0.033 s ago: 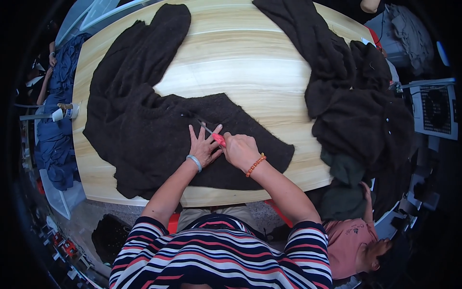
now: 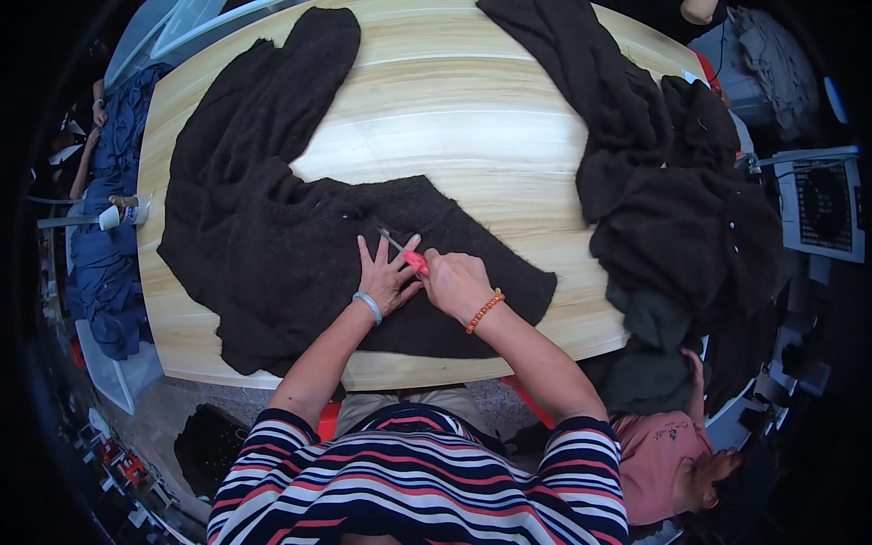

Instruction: Trimming loose threads and excess fabric from brown and blue garments using a pair of scissors.

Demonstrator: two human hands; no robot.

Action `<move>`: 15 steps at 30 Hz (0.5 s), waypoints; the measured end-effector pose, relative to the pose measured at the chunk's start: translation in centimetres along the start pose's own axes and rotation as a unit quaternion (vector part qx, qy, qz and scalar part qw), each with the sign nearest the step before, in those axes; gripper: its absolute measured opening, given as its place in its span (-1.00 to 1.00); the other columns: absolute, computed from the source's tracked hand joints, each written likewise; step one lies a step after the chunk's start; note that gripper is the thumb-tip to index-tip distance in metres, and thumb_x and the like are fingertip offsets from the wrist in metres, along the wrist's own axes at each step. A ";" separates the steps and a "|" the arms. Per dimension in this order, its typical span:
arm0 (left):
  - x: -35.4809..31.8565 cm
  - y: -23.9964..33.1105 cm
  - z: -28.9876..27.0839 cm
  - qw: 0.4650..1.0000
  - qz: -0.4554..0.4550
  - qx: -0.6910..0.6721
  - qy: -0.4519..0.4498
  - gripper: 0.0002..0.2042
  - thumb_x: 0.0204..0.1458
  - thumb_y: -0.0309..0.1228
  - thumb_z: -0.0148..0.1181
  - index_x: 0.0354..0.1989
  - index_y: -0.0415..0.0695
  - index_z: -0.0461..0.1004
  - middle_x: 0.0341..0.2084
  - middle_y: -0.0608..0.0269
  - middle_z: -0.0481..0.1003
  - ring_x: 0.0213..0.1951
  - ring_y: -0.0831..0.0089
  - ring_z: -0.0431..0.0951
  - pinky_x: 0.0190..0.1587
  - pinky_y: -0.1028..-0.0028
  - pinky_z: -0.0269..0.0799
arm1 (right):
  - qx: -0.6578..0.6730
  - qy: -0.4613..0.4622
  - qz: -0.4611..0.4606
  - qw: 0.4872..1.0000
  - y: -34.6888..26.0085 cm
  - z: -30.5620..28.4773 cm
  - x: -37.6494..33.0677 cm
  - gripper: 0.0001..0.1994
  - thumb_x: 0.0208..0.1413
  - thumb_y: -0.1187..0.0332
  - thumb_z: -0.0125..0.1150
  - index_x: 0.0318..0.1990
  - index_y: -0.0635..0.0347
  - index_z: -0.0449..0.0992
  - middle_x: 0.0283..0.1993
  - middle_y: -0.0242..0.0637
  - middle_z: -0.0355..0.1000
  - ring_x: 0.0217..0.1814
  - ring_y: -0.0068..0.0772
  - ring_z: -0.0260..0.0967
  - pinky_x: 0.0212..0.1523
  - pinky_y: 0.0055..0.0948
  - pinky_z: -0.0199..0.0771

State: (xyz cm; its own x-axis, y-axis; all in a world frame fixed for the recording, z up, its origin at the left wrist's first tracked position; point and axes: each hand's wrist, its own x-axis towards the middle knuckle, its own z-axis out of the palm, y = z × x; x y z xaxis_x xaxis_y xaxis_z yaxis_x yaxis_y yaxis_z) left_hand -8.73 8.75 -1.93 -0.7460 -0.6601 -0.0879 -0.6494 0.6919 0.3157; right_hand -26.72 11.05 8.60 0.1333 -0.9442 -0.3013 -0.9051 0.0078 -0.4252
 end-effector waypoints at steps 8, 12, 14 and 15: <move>-0.9 -0.7 0.3 0.997 0.008 -0.055 0.044 -0.46 -0.01 -0.06 0.22 0.22 0.32 0.32 0.37 0.39 0.07 0.34 -0.20 -0.03 0.21 -0.45 -0.36 | 0.018 -0.054 -0.002 0.998 0.5 0.0 -3.3 -0.82 0.12 0.25 0.14 -0.27 0.16 0.41 -0.50 -0.07 0.48 -0.41 -0.01 0.50 -0.42 -0.10 0.48; -1.7 -2.2 -1.8 0.983 -0.007 -0.113 0.143 -0.45 -0.03 -0.16 0.26 0.20 0.10 0.36 0.34 0.18 0.10 0.34 -0.11 0.04 0.27 -0.31 -0.29 | 0.067 -0.029 0.016 0.997 0.6 -0.5 -3.9 -0.79 0.10 0.30 0.18 -0.12 0.06 0.41 -0.35 -0.13 0.48 -0.23 -0.04 0.46 -0.23 -0.10 0.45; -1.6 -2.7 -4.6 0.975 -0.085 -0.042 0.199 -0.45 -0.04 -0.20 0.27 0.17 -0.01 0.38 0.33 0.06 0.10 0.35 -0.14 0.00 0.27 -0.30 -0.27 | 0.064 -0.022 0.009 0.998 0.3 -0.8 -3.6 -0.78 0.09 0.30 0.18 -0.12 0.07 0.41 -0.35 -0.13 0.47 -0.23 -0.05 0.45 -0.23 -0.11 0.45; -1.4 -3.1 -4.8 0.974 -0.119 -0.015 0.190 -0.47 -0.02 -0.15 0.25 0.16 -0.01 0.39 0.34 0.09 0.10 0.35 -0.17 -0.04 0.26 -0.32 -0.28 | 0.059 -0.014 0.001 0.998 0.3 -0.9 -3.5 -0.78 0.09 0.30 0.18 -0.12 0.08 0.41 -0.36 -0.13 0.47 -0.23 -0.05 0.45 -0.23 -0.12 0.45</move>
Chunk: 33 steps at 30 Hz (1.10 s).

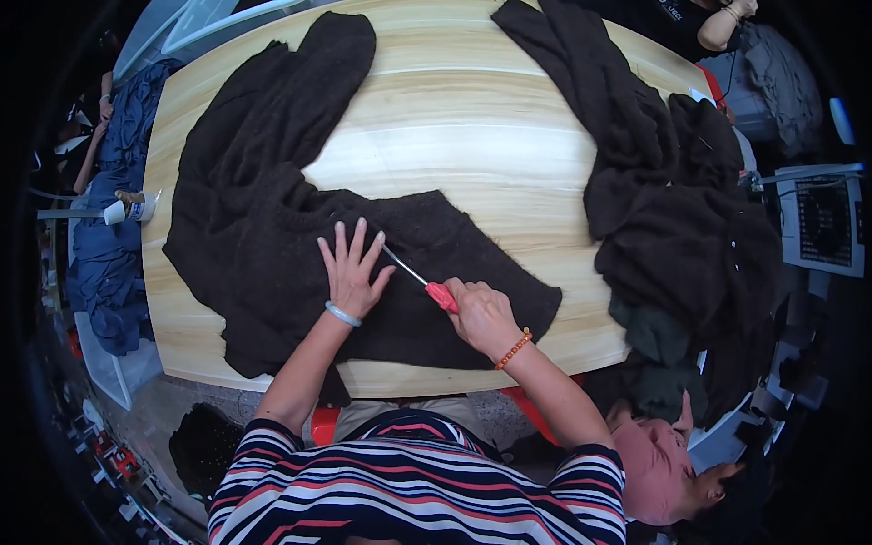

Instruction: Trimming loose threads and excess fabric from brown and blue garments using a pair of scissors.

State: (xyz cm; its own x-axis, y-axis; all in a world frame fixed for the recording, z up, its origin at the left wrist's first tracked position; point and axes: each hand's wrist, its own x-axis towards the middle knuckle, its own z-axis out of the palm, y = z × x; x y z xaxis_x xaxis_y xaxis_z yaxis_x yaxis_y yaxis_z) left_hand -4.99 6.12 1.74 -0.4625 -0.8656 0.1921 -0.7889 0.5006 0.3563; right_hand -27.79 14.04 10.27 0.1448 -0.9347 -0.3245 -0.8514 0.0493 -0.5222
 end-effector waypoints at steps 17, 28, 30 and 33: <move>-1.2 -2.9 2.9 0.993 -0.012 0.033 -0.113 -0.56 0.08 0.00 0.09 0.14 0.20 0.42 0.34 0.34 0.10 0.33 -0.16 -0.03 0.21 -0.42 -0.29 | -0.075 -0.024 0.000 0.997 -3.2 1.3 5.6 -0.76 0.13 0.20 0.14 -0.31 0.21 0.44 -0.57 0.00 0.46 -0.46 0.03 0.49 -0.44 -0.09 0.48; -0.8 -3.0 3.0 0.993 0.008 0.038 -0.110 -0.55 0.08 0.00 0.10 0.16 0.24 0.40 0.35 0.32 0.08 0.34 -0.15 -0.07 0.20 -0.45 -0.31 | -0.076 0.001 0.003 0.997 -3.0 1.4 6.4 -0.77 0.08 0.23 0.18 -0.37 0.24 0.47 -0.55 -0.02 0.49 -0.45 -0.01 0.52 -0.43 -0.15 0.52; -0.7 -2.9 2.9 0.991 0.004 0.046 -0.126 -0.55 0.07 -0.02 0.12 0.15 0.23 0.40 0.36 0.31 0.05 0.35 -0.15 -0.07 0.21 -0.42 -0.31 | -0.054 -0.049 -0.019 0.997 -3.2 1.5 5.9 -0.75 0.12 0.17 0.16 -0.28 0.19 0.47 -0.51 0.00 0.48 -0.41 0.04 0.51 -0.39 -0.07 0.49; -0.8 -2.8 3.0 0.994 -0.004 0.017 -0.105 -0.57 0.04 -0.08 0.18 0.11 0.22 0.44 0.34 0.29 0.10 0.35 -0.11 -0.03 0.23 -0.38 -0.28 | -0.033 -0.013 0.017 0.999 -3.1 1.2 6.2 -0.77 0.12 0.21 0.14 -0.27 0.21 0.45 -0.51 0.02 0.48 -0.40 0.07 0.50 -0.39 -0.06 0.49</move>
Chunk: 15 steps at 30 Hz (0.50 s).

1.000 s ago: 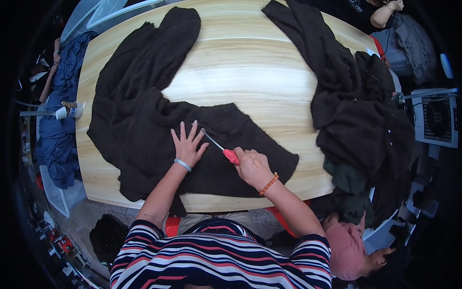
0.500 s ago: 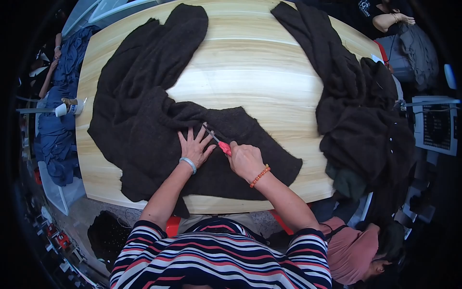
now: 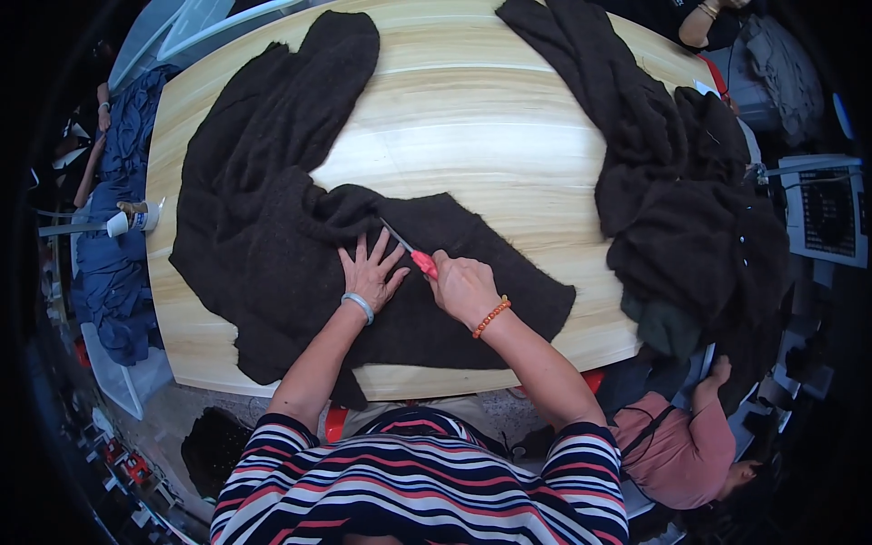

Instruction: Trimming loose threads and excess fabric from brown and blue garments using a pair of scissors.

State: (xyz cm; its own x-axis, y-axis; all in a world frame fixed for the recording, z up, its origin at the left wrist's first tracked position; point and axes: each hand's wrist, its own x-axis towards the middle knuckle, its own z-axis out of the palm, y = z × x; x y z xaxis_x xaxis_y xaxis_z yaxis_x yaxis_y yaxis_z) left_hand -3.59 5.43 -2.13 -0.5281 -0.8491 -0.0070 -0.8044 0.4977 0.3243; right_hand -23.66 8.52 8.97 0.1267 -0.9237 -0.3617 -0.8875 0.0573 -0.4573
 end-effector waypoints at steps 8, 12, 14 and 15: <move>2.9 -3.3 -5.0 0.926 -0.075 -0.340 0.149 -0.55 -0.02 -0.65 0.20 0.11 -0.14 0.42 0.09 0.06 0.32 -0.37 0.52 0.53 -0.41 0.58 0.48 | 0.065 0.024 0.014 0.997 1.7 -0.1 -2.3 -0.80 0.13 0.22 0.14 -0.18 0.09 0.41 -0.40 -0.04 0.49 -0.30 0.06 0.47 -0.30 -0.02 0.44; 4.8 -7.2 -2.9 0.954 -0.127 -0.266 0.062 -0.65 -0.02 -0.60 0.24 0.00 -0.19 0.47 -0.21 0.18 0.42 -0.54 0.50 0.51 -0.47 0.55 0.48 | 0.044 0.003 0.021 0.999 1.0 0.2 -2.3 -0.79 0.13 0.18 0.15 -0.20 0.08 0.42 -0.47 -0.02 0.46 -0.34 0.09 0.46 -0.33 -0.01 0.43; 5.4 -7.1 -2.1 0.855 -0.242 -0.459 0.002 -0.79 0.00 -0.61 0.21 -0.15 -0.29 0.51 -0.36 0.29 0.40 -0.55 0.52 0.53 -0.51 0.57 0.48 | 0.034 -0.009 0.029 0.999 0.0 0.0 -2.3 -0.79 0.11 0.19 0.17 -0.24 0.11 0.42 -0.54 -0.01 0.44 -0.39 0.09 0.47 -0.36 -0.02 0.44; 5.6 -7.3 -1.8 0.854 -0.242 -0.460 -0.001 -0.79 0.00 -0.61 0.21 -0.15 -0.29 0.51 -0.36 0.29 0.40 -0.55 0.52 0.53 -0.51 0.57 0.48 | 0.034 -0.010 0.033 0.999 -0.5 0.1 -2.1 -0.79 0.11 0.19 0.17 -0.24 0.11 0.42 -0.54 -0.01 0.44 -0.39 0.09 0.47 -0.36 -0.02 0.44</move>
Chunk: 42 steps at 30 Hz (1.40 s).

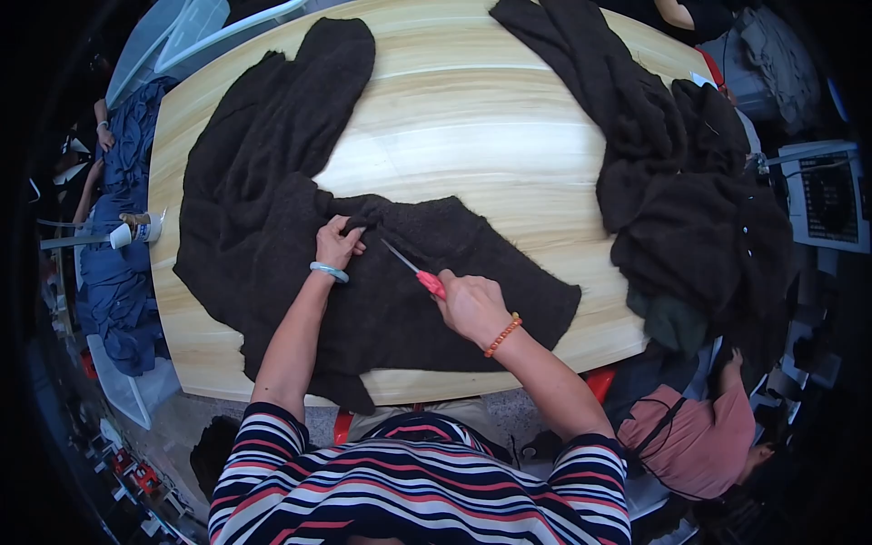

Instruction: Trimming loose threads and excess fabric from brown and blue garments using a pair of scissors.

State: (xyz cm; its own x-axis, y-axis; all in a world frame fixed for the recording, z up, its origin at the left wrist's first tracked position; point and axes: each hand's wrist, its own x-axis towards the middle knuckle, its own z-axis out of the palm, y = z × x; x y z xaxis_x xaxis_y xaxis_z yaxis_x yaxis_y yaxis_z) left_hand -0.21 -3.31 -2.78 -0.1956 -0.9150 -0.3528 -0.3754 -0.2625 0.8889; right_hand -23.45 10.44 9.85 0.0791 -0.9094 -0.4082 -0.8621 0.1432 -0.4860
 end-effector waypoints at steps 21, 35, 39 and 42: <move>0.1 1.7 -0.3 0.999 -0.028 0.022 -0.029 -0.69 -0.10 -0.38 0.40 -0.21 -0.26 0.51 -0.38 0.17 0.57 -0.46 0.47 0.62 -0.42 0.51 0.52 | -0.004 0.012 0.041 0.999 -1.2 0.2 -0.5 -0.77 0.12 0.18 0.16 -0.25 0.15 0.43 -0.52 0.01 0.47 -0.42 0.10 0.48 -0.39 -0.02 0.47; 1.1 -1.0 -0.3 0.999 -0.040 0.009 -0.009 -0.71 0.04 -0.32 0.23 -0.13 -0.25 0.54 -0.41 0.17 0.57 -0.55 0.43 0.60 -0.49 0.50 0.49 | 0.012 0.060 -0.004 0.998 -2.7 2.1 -1.1 -0.78 0.07 0.25 0.16 -0.37 0.26 0.47 -0.52 -0.01 0.50 -0.42 0.00 0.53 -0.40 -0.11 0.52; 1.1 -0.3 -0.7 0.990 -0.121 -0.059 -0.042 -0.64 0.08 -0.27 0.22 -0.06 -0.30 0.51 -0.34 0.15 0.56 -0.51 0.41 0.60 -0.50 0.55 0.50 | 0.045 0.051 0.033 0.997 -2.2 2.5 -1.2 -0.76 0.09 0.20 0.17 -0.30 0.22 0.47 -0.47 0.00 0.50 -0.35 0.07 0.51 -0.32 -0.06 0.51; 0.4 0.3 -0.3 0.990 -0.120 -0.043 -0.058 -0.62 0.06 -0.26 0.24 -0.04 -0.30 0.50 -0.36 0.15 0.56 -0.52 0.43 0.60 -0.51 0.54 0.50 | 0.083 0.028 0.023 0.996 -2.0 2.1 -1.8 -0.75 0.12 0.17 0.14 -0.24 0.17 0.45 -0.42 0.02 0.50 -0.30 0.13 0.49 -0.26 0.01 0.48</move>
State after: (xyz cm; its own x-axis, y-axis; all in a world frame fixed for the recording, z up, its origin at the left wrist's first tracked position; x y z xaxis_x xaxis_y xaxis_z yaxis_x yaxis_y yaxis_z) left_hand -0.07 -3.82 -2.58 -0.2136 -0.7833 -0.5838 -0.3464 -0.4980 0.7950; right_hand -20.78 12.64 9.92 0.0092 -0.9205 -0.3906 -0.7694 0.2430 -0.5908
